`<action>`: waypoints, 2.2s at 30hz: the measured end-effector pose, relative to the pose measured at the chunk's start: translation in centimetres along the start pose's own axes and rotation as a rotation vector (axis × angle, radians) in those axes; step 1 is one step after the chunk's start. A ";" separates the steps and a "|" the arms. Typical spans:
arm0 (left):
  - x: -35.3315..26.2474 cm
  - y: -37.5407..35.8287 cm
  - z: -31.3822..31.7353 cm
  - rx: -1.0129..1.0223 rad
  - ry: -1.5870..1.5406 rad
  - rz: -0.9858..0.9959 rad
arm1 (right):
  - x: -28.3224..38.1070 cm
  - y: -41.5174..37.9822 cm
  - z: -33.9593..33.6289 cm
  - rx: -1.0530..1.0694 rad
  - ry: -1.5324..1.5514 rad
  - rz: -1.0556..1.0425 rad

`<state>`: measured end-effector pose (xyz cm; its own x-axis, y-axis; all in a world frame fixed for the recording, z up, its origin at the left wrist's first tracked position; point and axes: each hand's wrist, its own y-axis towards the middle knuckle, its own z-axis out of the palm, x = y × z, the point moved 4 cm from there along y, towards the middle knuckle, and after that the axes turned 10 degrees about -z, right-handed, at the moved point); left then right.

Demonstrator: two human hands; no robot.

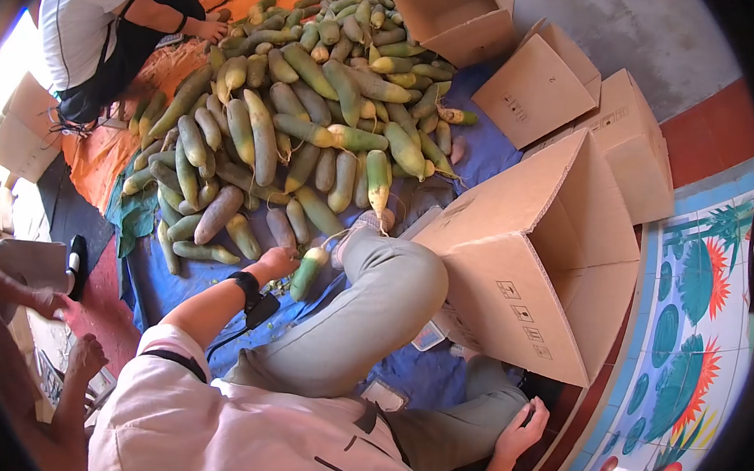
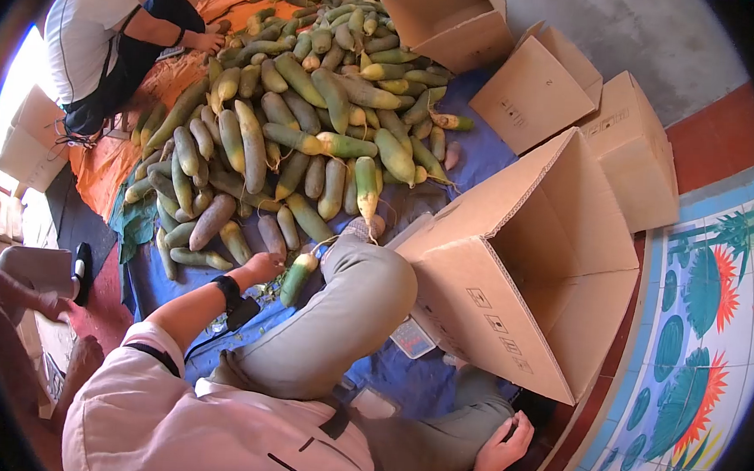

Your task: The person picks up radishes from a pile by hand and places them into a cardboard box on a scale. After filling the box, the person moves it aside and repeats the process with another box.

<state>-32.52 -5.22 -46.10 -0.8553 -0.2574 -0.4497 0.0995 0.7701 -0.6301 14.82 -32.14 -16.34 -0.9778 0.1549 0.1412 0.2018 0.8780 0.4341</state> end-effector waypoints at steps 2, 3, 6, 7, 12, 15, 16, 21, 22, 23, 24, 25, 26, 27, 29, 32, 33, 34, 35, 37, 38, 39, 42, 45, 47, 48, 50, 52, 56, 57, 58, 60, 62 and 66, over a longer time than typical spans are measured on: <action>0.7 1.9 3.3 0.117 0.082 -0.038 | -0.1 -0.1 0.1 0.006 -0.013 -0.004; 0.2 1.9 3.6 0.124 0.080 -0.041 | -0.1 -0.2 0.2 0.002 -0.020 -0.005; -2.0 1.9 3.9 0.199 0.104 -0.063 | -0.3 -0.3 0.1 0.017 -0.037 0.015; -2.4 2.5 4.3 0.199 0.104 -0.064 | -0.2 -0.3 -0.1 0.018 -0.036 0.015; -3.0 6.2 6.1 0.120 0.126 -0.067 | -0.4 -0.6 -0.1 0.063 -0.104 0.049; -3.0 8.2 7.6 0.086 0.113 -0.078 | 0.5 0.1 -0.4 0.045 -0.136 -0.001; -3.0 8.9 8.3 0.109 0.162 -0.069 | 0.9 0.4 -0.7 0.081 -0.151 0.035; -4.2 8.5 8.4 0.174 0.143 -0.186 | 2.7 2.1 -0.9 0.088 -0.190 0.033; -4.1 8.7 8.4 0.164 0.096 -0.207 | 2.8 2.2 -0.8 0.097 -0.179 0.028; -3.4 9.7 9.4 0.160 0.101 -0.204 | 2.9 2.3 -0.8 0.106 -0.168 0.023; -3.4 10.0 9.4 0.201 0.091 -0.162 | 2.9 2.3 -0.9 0.102 -0.166 0.026; -3.5 10.4 9.2 0.239 0.081 -0.120 | 2.9 2.4 -0.9 0.110 -0.165 0.036; -3.5 10.3 9.3 0.220 0.117 -0.123 | 2.9 2.4 -0.8 0.118 -0.164 0.044; -3.4 10.5 9.2 0.212 0.121 -0.123 | 2.9 2.4 -0.8 0.113 -0.158 0.046; -3.2 10.5 8.9 0.154 0.105 -0.096 | 2.8 2.2 -0.7 0.127 -0.160 0.054; -4.3 9.8 8.7 0.051 0.247 -0.038 | 2.8 2.2 -0.8 0.103 -0.154 0.037; -4.8 9.6 8.4 0.002 0.309 -0.011 | 2.9 2.2 -0.8 0.095 -0.151 0.041; -4.9 9.2 8.1 -0.006 0.314 -0.008 | 3.0 2.2 -0.8 0.093 -0.153 0.052; -5.1 8.5 7.7 -0.076 0.342 0.028 | 3.0 2.1 -0.8 0.092 -0.155 0.063; -5.6 6.9 6.6 -0.152 0.372 0.067 | 3.2 2.1 -0.8 0.081 -0.152 0.055; -5.6 6.3 6.2 -0.172 0.364 0.075 | 3.2 2.1 -0.8 0.076 -0.151 0.043; -5.4 5.9 5.8 -0.192 0.355 0.082 | 3.0 2.0 -0.9 0.070 -0.149 0.044; -4.2 4.6 5.0 -0.250 0.294 0.112 | 2.7 1.6 -0.8 0.063 -0.155 0.062; -3.9 2.5 3.5 -0.306 0.370 0.096 | 2.5 1.5 -0.9 0.036 -0.136 0.092; -3.1 1.8 3.0 -0.176 0.492 0.030 | 2.5 1.4 -0.9 0.031 -0.131 0.081; -2.9 1.3 2.9 -0.173 0.593 0.092 | 2.4 1.3 -0.8 0.021 -0.128 0.081; -1.2 1.2 3.6 -0.168 0.715 0.128 | 2.3 1.1 -0.8 -0.008 -0.133 0.071; -0.4 -0.1 3.8 -0.283 0.845 0.208 | 2.6 1.2 -0.9 -0.031 -0.116 0.070; 1.4 -1.8 3.7 -0.278 0.976 0.291 | 2.9 1.2 -1.3 -0.081 -0.058 0.056; 1.0 -2.5 3.0 -0.287 0.976 0.293 | 3.0 1.2 -1.4 -0.090 -0.057 0.054; 0.9 -3.0 2.6 -0.151 0.975 0.263 | 3.1 1.2 -1.4 -0.087 -0.056 0.052; 0.8 -3.9 2.3 -0.023 0.972 0.235 | 3.1 1.0 -1.6 -0.093 -0.055 0.050; 1.0 -4.7 2.5 0.027 0.912 0.191 | 2.7 0.6 -1.4 -0.068 -0.030 0.101; 0.2 -4.7 1.9 0.142 0.803 0.100 | 1.7 -0.2 -0.3 -0.149 0.022 0.033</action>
<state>-32.21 -10.01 -44.44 -0.9369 0.3462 0.0478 0.2123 0.6725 -0.7090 13.12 -32.15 -15.90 -0.9694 0.1708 0.1763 0.2413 0.7953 0.5561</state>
